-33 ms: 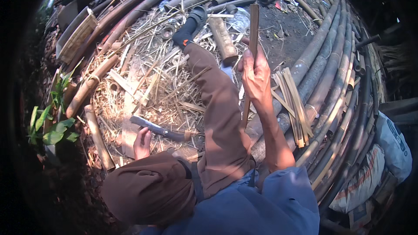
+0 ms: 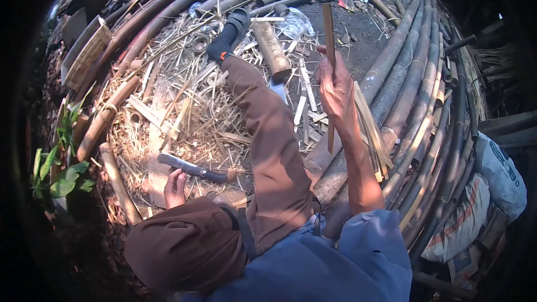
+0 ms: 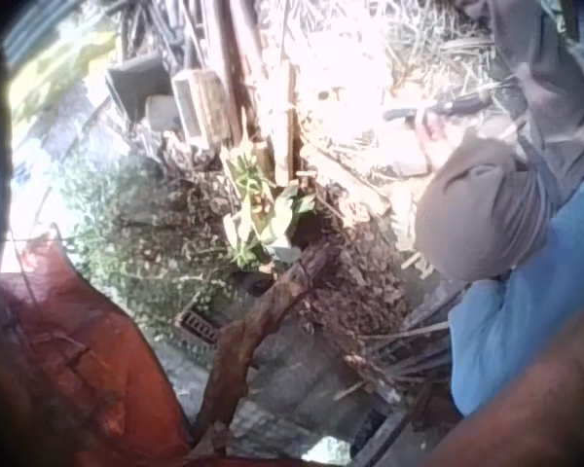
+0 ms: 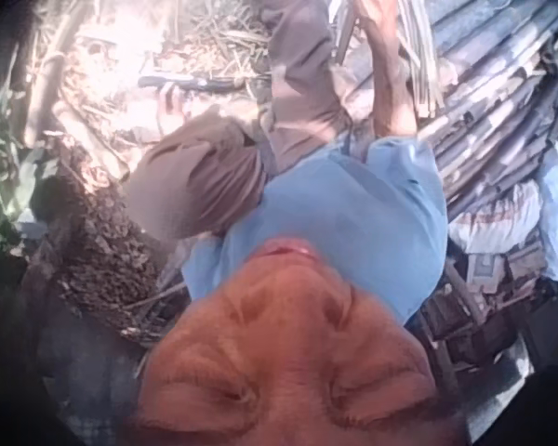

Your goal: The person sits on the ground and uses a machete to split bamboo strips into smaller pieces. They repeatedly pick up bamboo pieces, split them, and place the resulting strips on the ground.

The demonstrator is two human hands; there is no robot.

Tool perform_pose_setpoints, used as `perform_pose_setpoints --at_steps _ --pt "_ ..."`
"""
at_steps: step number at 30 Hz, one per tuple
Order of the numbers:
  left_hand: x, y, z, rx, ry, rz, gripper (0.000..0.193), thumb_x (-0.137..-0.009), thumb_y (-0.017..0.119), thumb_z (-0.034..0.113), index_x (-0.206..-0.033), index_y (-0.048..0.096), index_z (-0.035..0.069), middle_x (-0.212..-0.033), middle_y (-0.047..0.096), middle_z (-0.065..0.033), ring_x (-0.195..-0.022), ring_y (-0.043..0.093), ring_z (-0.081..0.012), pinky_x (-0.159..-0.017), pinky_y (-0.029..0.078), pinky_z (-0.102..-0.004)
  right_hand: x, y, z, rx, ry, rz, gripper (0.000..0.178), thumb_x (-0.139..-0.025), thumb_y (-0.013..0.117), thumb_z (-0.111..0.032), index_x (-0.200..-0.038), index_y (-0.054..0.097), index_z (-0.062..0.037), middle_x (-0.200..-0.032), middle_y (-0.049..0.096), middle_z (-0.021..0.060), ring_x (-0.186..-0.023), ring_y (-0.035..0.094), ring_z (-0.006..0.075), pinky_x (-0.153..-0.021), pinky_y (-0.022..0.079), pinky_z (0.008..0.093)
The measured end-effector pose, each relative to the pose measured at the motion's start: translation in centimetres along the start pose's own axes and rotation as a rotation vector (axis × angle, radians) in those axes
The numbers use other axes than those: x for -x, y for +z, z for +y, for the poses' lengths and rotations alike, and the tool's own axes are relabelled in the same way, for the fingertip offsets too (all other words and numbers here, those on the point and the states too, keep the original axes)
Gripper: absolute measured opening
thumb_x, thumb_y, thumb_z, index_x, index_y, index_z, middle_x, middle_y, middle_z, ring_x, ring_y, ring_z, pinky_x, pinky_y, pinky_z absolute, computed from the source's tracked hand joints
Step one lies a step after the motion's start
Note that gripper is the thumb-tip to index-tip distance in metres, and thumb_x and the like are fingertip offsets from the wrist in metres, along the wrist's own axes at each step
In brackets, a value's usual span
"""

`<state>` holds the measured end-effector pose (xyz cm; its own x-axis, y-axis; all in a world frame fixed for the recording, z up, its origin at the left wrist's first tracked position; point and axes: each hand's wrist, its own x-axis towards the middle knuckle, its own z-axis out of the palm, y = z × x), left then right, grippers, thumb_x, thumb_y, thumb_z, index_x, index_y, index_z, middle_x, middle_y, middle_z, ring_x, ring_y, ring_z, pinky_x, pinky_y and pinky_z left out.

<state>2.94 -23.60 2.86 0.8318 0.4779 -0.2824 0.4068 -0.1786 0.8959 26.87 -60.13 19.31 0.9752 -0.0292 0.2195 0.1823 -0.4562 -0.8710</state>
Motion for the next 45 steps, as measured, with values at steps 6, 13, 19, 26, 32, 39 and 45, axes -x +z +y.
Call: perform_pose_setpoints --at_steps 6,13,19,26,32,39,45 --pt "-1.9 2.5 -8.2 -0.053 0.111 -0.198 0.026 -0.095 0.058 0.016 -0.116 0.06 0.001 -0.078 0.055 0.0006 -0.067 0.044 -0.0054 -0.06 0.039 -0.0215 4.1 -17.9 21.6 0.725 0.137 0.047 0.036 -0.097 0.053 -0.024 -0.128 0.052 -0.0054 -0.098 0.064 0.0283 -0.089 0.065 0.0396 -0.078 0.05 0.0422" --pt "-3.9 -2.4 -2.0 -0.135 0.029 -0.096 0.026 -0.095 0.058 0.017 -0.114 0.062 -0.001 -0.08 0.058 -0.0011 -0.071 0.049 -0.0085 -0.065 0.041 -0.023 1.6 -7.8 18.2 0.604 -0.132 0.09 0.035 -0.095 0.055 -0.022 -0.12 0.058 0.001 -0.106 0.062 0.0246 -0.1 0.06 0.0418 -0.087 0.047 0.0466" --pt "-16.1 -3.9 1.5 -0.201 0.172 -0.013 0.034 -0.093 0.058 0.023 -0.113 0.062 -0.004 -0.095 0.067 -0.0129 -0.085 0.063 -0.0175 -0.077 0.05 -0.0292 3.2 11.4 5.0 -0.076 0.027 -0.462 0.015 -0.095 0.055 -0.013 -0.098 0.061 0.0002 -0.077 0.059 0.0129 -0.064 0.053 0.0251 -0.063 0.044 0.0344" --pt "-29.6 -7.4 -7.1 -0.291 0.185 0.374 0.041 -0.086 0.069 0.015 -0.117 0.05 -0.004 -0.076 0.058 -0.0032 -0.064 0.052 -0.009 -0.055 0.043 -0.0259 18.4 29.6 10.0 0.26 -0.35 -1.049 0.045 -0.088 0.066 -0.034 -0.11 0.043 -0.0019 -0.097 0.056 0.0215 -0.079 0.06 0.0422 -0.064 0.049 0.05" --pt "-35.7 1.3 -6.2 0.201 -0.244 0.577 0.046 -0.081 0.071 0.011 -0.117 0.044 0.004 -0.078 0.057 -0.0075 -0.054 0.05 -0.0141 -0.039 0.037 -0.0319 22.2 28.9 18.9 0.355 -0.345 -0.974 0.067 -0.081 0.071 -0.036 -0.127 0.04 0.0018 -0.106 0.054 0.0217 -0.087 0.06 0.0409 -0.07 0.048 0.0478" --pt "-34.4 -5.3 -3.8 0.557 0.077 0.704 0.03 -0.082 0.062 -0.001 -0.109 0.05 -0.004 -0.091 0.06 -0.0123 -0.072 0.054 -0.0151 -0.06 0.048 -0.0307 17.5 28.0 13.5 0.222 -0.025 -1.222 0.049 -0.079 0.067 -0.036 -0.11 0.052 -0.0018 -0.099 0.06 0.0218 -0.088 0.062 0.0406 -0.073 0.047 0.0492" --pt "-20.5 -16.4 7.1 0.76 0.562 0.713 0.06 -0.087 0.049 0.001 -0.141 0.023 0.006 -0.106 0.06 -0.0251 -0.092 0.065 -0.0331 -0.088 0.055 -0.0432 4.6 25.4 4.6 0.127 0.219 -1.152 0.042 -0.077 0.057 -0.037 -0.092 0.064 0.0024 -0.065 0.06 0.0119 -0.062 0.06 0.0229 -0.06 0.046 0.038"
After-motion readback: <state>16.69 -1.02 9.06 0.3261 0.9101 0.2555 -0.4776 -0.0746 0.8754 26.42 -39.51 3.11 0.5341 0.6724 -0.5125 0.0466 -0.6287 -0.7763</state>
